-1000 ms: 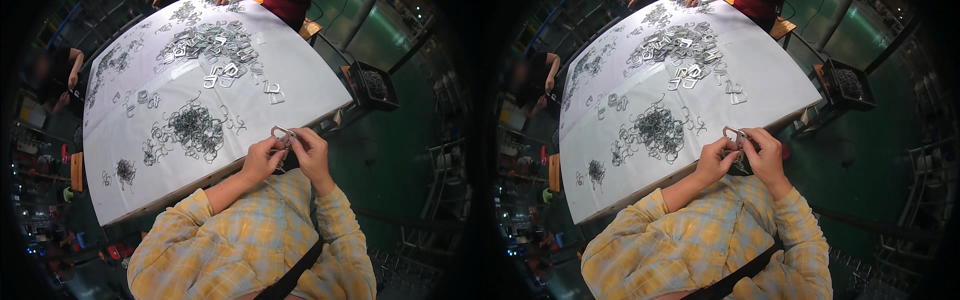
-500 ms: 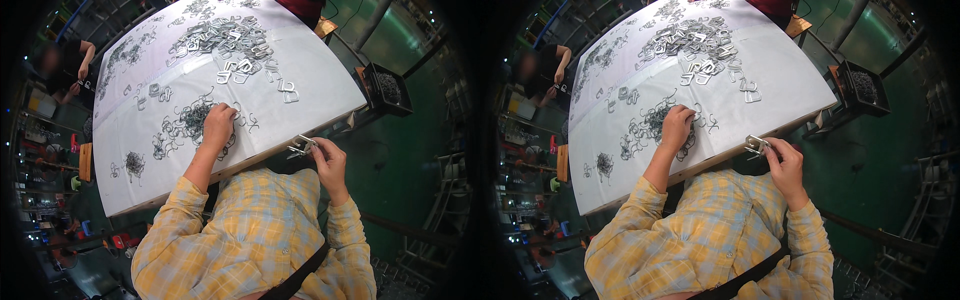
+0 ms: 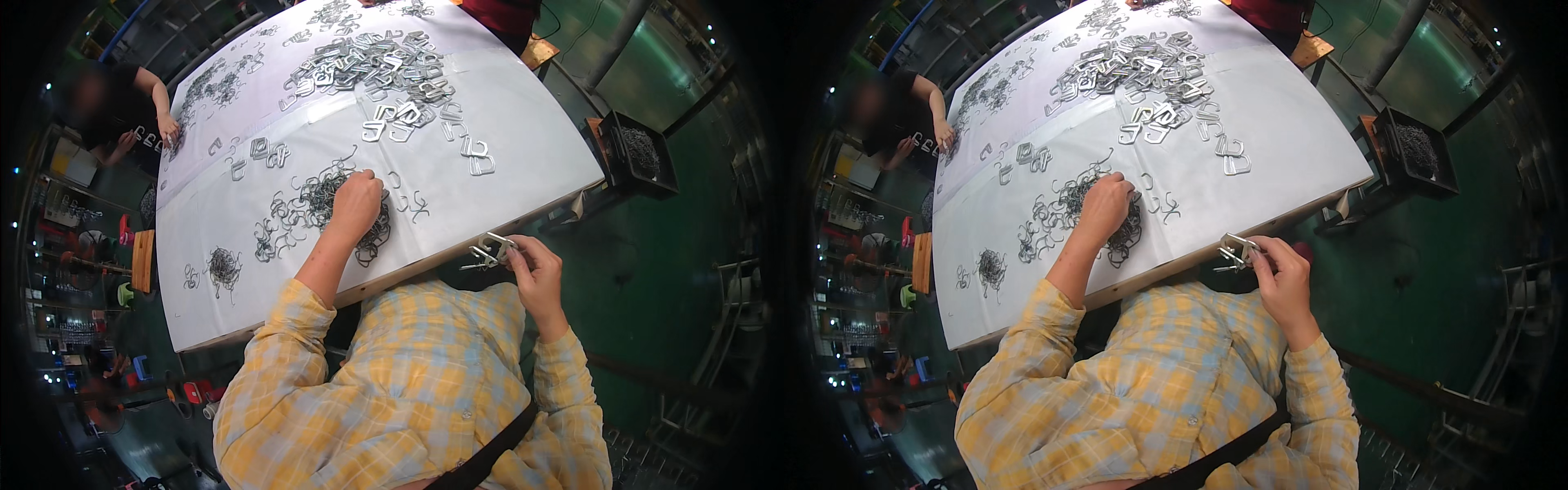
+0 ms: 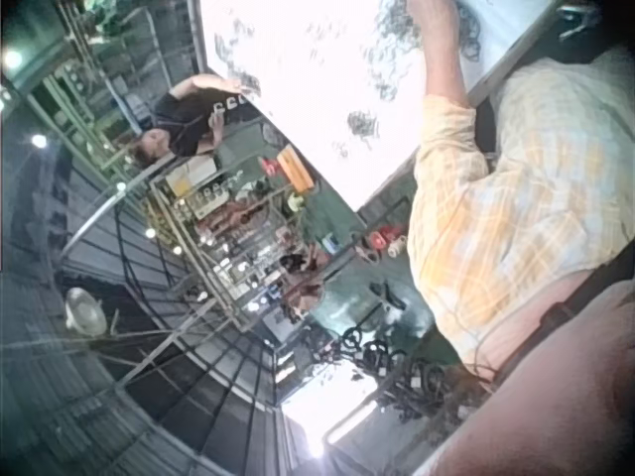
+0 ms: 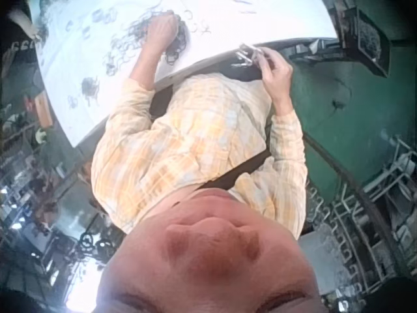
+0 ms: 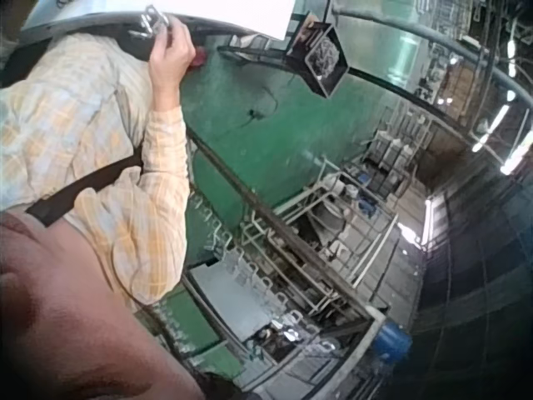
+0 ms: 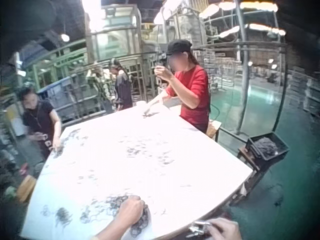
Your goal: The person picks up metal loops and wires from a table and hangs them onto a vertical rack.
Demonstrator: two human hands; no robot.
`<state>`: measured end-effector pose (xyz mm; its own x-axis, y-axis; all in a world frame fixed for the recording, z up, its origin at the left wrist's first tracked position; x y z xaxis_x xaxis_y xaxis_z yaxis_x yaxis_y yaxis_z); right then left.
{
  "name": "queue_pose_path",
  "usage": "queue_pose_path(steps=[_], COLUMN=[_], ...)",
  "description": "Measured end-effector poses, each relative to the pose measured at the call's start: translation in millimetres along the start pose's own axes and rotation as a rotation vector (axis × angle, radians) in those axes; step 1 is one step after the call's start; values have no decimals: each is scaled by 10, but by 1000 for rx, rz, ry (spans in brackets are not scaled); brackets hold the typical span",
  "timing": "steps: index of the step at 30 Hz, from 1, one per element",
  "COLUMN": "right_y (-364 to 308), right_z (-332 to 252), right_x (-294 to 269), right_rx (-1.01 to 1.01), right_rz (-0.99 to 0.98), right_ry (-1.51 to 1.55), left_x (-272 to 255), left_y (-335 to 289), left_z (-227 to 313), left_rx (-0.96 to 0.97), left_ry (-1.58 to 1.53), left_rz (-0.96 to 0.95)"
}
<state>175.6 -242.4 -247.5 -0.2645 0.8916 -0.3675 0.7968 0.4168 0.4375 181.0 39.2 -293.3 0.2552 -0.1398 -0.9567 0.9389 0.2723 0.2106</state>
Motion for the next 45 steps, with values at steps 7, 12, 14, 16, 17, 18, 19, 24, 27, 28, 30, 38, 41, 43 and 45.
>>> queue_pose_path(steps=[7, 12, 14, 16, 17, 18, 19, 24, 27, 28, 30, 38, 41, 43, 45], right_y=[-12, -2, -17, -73, -106, -147, -135, -212, -172, -163, -159, -151, -168, -181, -183], right_z=[29, 48, 53, 130, 164, 207, 144, 336, 336, 335, 335, 322, 284, 310, 269], right_x=[57, 137, 164, 196, 191, 160, 134, 160, 259, 281, 295, 299, 276, 266, 274], right_rx=[10, -1, -8, 38, 87, 107, 65, 101, 98, 89, 93, 69, 22, 28, 37], right_rz=[4, -25, -40, -26, -4, -18, -37, -44, -95, -107, -101, -124, -117, -115, -90], right_ry=[55, 78, 46, 99, 160, 151, 123, 181, 196, 200, 195, 148, 164, 173, 190], left_x=[173, 170, 175, 97, 53, 82, 85, -15, 95, 87, 116, -381, -304, -279, -255], left_y=[25, 64, 46, 38, 44, 77, 116, 28, -93, -116, -184, -653, -687, -692, -704], left_z=[156, 98, 41, 45, 56, 36, 51, 4, -117, -118, -9, 1160, 1260, 1306, 1337], left_rx=[47, -4, -31, -52, -70, -103, -115, -285, -419, -419, -439, 209, 167, 162, 156], left_ry=[186, 165, 180, 158, 131, 95, 74, -297, -501, -653, -987, -1078, -1078, -1060, -1044], left_rz=[-81, -63, -96, -143, -165, -137, -96, 59, -144, -149, -299, -114, -166, -155, -139])
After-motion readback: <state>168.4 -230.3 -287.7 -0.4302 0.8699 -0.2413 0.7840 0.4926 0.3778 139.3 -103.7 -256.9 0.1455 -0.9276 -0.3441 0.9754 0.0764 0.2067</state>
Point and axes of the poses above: each hand's wrist, its own y-axis towards the middle knuckle, its own x-axis out of the palm, z = x × y, the point moved 8 cm from there along y, towards the middle knuckle, and after that the axes turned 13 degrees about -x, right-handed, at the moved point
